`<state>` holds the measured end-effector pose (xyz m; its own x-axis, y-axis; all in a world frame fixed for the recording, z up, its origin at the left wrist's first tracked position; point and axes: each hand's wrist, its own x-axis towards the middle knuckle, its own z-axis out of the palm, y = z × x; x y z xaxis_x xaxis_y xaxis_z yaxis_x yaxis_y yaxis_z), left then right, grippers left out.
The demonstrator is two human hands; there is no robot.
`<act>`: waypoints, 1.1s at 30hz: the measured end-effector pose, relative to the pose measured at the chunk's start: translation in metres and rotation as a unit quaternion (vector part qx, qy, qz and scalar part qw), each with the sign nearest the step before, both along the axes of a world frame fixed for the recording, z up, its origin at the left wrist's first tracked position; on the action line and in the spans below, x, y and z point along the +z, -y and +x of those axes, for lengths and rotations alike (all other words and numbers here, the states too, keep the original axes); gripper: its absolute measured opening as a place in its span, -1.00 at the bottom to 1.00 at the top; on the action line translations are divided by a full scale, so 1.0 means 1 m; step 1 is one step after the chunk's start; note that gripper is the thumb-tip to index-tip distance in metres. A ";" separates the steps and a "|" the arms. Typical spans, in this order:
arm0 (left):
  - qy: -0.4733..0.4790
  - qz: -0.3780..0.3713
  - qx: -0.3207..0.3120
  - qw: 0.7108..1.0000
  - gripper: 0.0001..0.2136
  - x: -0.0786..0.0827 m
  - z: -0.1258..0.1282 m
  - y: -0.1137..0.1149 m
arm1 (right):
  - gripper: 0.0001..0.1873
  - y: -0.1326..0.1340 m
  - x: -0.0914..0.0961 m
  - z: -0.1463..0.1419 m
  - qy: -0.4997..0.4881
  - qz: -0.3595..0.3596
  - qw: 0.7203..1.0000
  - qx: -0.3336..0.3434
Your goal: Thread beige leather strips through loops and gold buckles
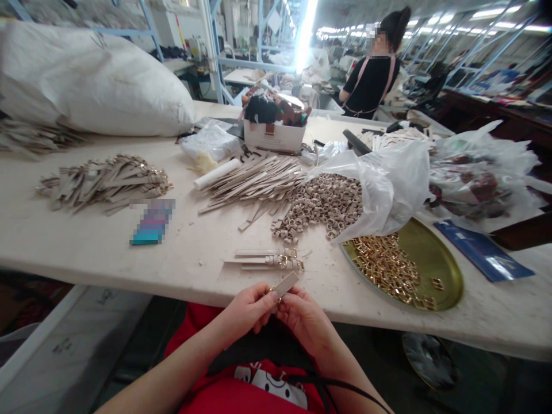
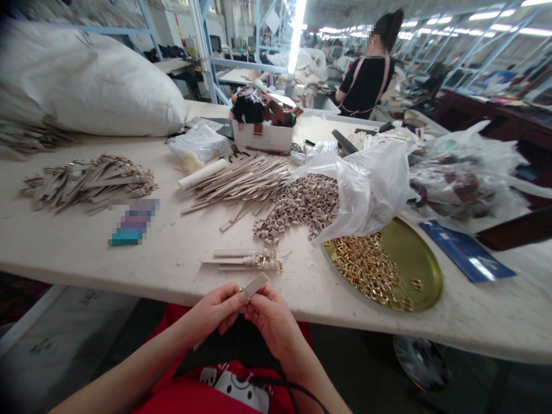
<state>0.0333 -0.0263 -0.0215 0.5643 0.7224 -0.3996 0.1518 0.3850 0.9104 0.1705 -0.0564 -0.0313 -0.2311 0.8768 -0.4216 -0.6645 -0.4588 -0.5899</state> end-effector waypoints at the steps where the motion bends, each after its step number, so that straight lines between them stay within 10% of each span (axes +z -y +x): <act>1: 0.000 0.007 0.002 1.000 -0.68 -0.001 0.000 0.000 | -0.92 0.001 0.001 -0.001 0.007 0.003 1.000 0.001; 9: -0.034 0.028 0.006 0.999 -0.73 0.001 -0.002 0.000 | -0.87 0.004 -0.002 0.002 0.239 0.103 0.964 -0.047; 16: -0.074 0.041 -0.023 0.996 -0.72 0.011 -0.001 -0.001 | -0.79 0.005 -0.009 0.004 0.204 0.090 0.975 0.015; 22: -0.132 0.115 -0.010 0.984 -0.78 0.007 0.001 0.001 | -0.90 0.009 0.000 0.005 0.428 0.180 0.885 -0.037; 28: -0.173 0.192 -0.043 0.965 -0.80 0.008 -0.002 0.006 | -0.82 -0.003 -0.020 0.011 0.347 0.128 0.929 0.027; 33: -0.158 0.172 -0.027 0.972 -0.73 0.002 -0.006 -0.005 | -0.83 -0.003 -0.014 0.007 0.395 0.177 0.901 -0.007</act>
